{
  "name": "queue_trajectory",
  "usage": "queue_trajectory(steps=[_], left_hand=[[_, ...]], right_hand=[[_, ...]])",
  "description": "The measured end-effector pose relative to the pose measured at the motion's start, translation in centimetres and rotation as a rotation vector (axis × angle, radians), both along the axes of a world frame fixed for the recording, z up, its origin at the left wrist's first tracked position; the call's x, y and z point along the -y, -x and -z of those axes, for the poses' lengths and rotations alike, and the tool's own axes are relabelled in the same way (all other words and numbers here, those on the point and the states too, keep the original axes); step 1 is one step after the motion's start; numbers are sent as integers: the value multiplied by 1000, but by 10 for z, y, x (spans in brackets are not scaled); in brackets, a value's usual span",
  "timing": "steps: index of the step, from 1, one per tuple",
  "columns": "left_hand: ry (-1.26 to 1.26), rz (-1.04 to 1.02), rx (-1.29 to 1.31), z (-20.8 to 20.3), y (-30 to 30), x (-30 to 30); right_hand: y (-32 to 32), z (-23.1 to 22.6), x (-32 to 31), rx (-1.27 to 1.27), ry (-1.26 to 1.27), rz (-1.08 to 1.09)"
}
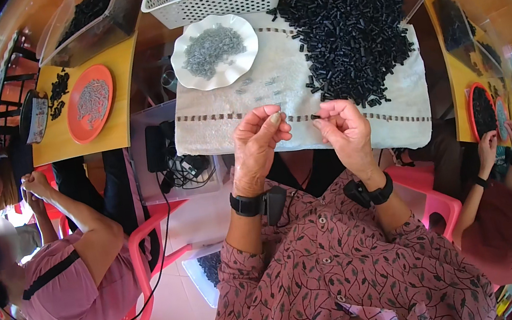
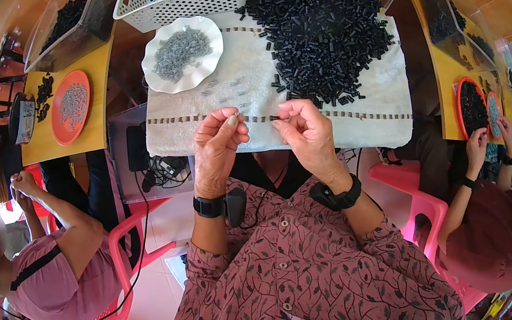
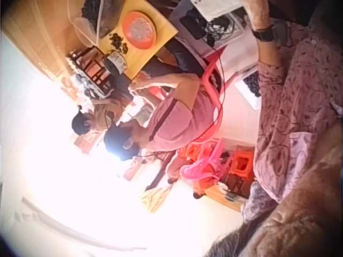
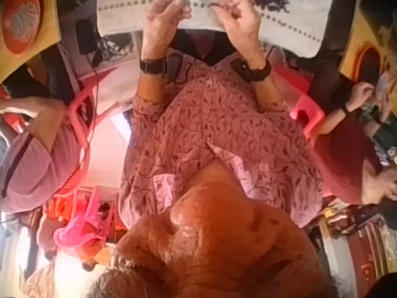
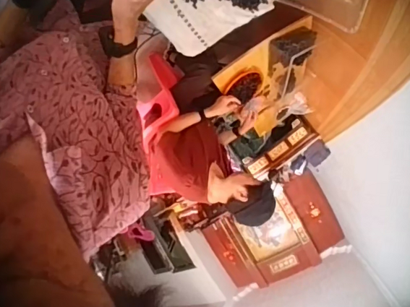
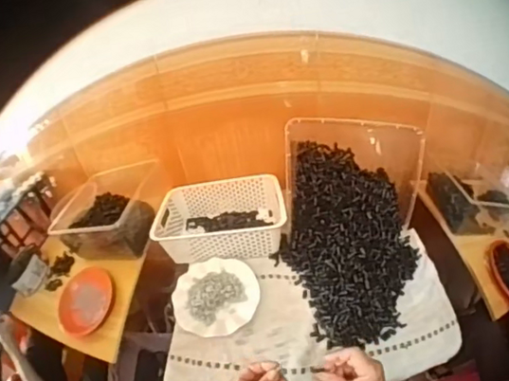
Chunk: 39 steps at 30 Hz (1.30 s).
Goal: Sorting and inspecting small black and silver components at a workbench.
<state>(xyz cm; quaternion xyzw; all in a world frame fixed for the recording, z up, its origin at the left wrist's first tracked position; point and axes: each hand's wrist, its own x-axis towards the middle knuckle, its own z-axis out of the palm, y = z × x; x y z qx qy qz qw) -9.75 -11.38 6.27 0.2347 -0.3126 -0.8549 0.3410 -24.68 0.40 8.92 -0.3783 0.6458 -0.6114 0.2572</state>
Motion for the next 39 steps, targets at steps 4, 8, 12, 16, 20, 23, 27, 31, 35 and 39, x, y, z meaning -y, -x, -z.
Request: queue_trajectory(steps=[4, 8, 12, 16, 20, 23, 27, 31, 35, 39], left_hand=[[10, 10, 30, -2, 0, -12], [102, 20, 50, -7, 2, -21], [167, 17, 91, -9, 2, -26], [211, 13, 108, -5, -2, -27], [276, -15, 152, -2, -3, -28], [271, -14, 167, -2, -2, -29], [237, -15, 168, 0, -2, -31], [289, -21, 225, 0, 0, -34], [295, -29, 239, 1, 0, -35], [294, -35, 243, -2, -1, -35]], right_hand=[[-5, -5, 3, 61, -8, -35], [-10, -5, 4, -20, -79, -73], [-15, -4, 7, -146, -60, -72], [-20, -8, 8, -244, -62, -90], [-20, -9, 10, -345, 0, -129], [-18, -14, 8, -359, -62, -181], [-19, -14, 6, -286, -59, -184], [-21, -14, 4, -40, -144, -138], [-22, -11, 4, -11, -133, -129], [-22, -13, 6, -3, -153, -141]])
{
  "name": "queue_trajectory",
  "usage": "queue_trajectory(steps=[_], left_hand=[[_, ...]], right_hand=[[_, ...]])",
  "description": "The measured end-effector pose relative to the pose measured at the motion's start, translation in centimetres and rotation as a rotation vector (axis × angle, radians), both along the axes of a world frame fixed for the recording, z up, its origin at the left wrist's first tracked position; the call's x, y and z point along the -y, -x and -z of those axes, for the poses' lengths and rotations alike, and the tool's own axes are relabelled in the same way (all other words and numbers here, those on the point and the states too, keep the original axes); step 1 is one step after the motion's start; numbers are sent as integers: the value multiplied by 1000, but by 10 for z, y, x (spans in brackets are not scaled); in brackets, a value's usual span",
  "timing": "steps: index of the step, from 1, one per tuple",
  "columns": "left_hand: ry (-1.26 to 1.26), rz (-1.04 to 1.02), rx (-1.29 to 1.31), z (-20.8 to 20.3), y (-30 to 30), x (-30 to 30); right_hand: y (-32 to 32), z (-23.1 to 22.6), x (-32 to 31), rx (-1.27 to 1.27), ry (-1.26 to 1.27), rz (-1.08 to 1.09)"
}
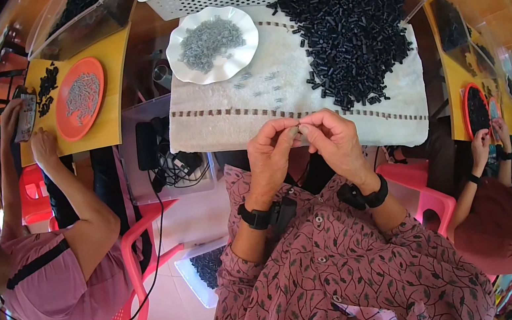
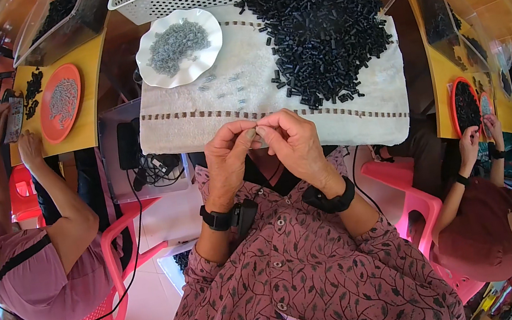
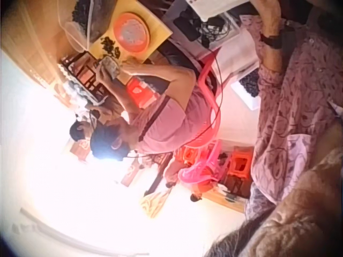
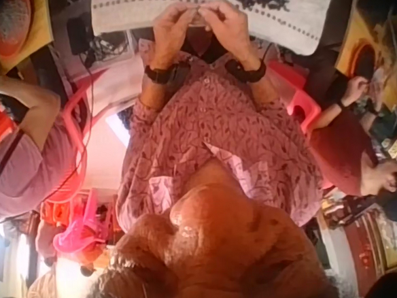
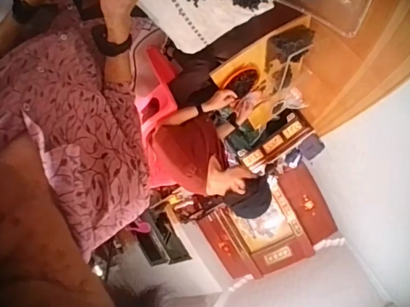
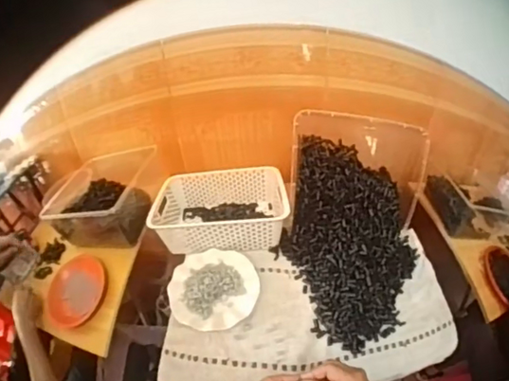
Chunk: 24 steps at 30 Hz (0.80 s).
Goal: Sorting and inspecting small black and silver components at a workbench.
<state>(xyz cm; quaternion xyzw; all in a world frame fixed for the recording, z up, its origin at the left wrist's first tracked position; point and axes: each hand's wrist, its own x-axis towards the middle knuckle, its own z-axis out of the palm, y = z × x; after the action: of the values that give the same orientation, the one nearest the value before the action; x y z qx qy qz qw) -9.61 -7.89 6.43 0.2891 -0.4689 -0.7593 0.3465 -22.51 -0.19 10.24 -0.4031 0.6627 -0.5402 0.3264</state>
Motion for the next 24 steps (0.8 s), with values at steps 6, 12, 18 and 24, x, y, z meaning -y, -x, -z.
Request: queue_trajectory(steps=[6, 12, 18, 24], left_hand=[[66, -9, 54, -1, 1, -1], [28, 4, 15, -8, 1, -1], [-286, 1, -266, -2, -1, 2], [-394, 3, -420, 2, -4, 3]], right_hand=[[-3, -2, 0, 58, -49, 21], [-3, -1, 0, 13, -75, 31], [-7, -9, -3, 228, -26, 91], [-12, -12, -6, 189, 3, 75]])
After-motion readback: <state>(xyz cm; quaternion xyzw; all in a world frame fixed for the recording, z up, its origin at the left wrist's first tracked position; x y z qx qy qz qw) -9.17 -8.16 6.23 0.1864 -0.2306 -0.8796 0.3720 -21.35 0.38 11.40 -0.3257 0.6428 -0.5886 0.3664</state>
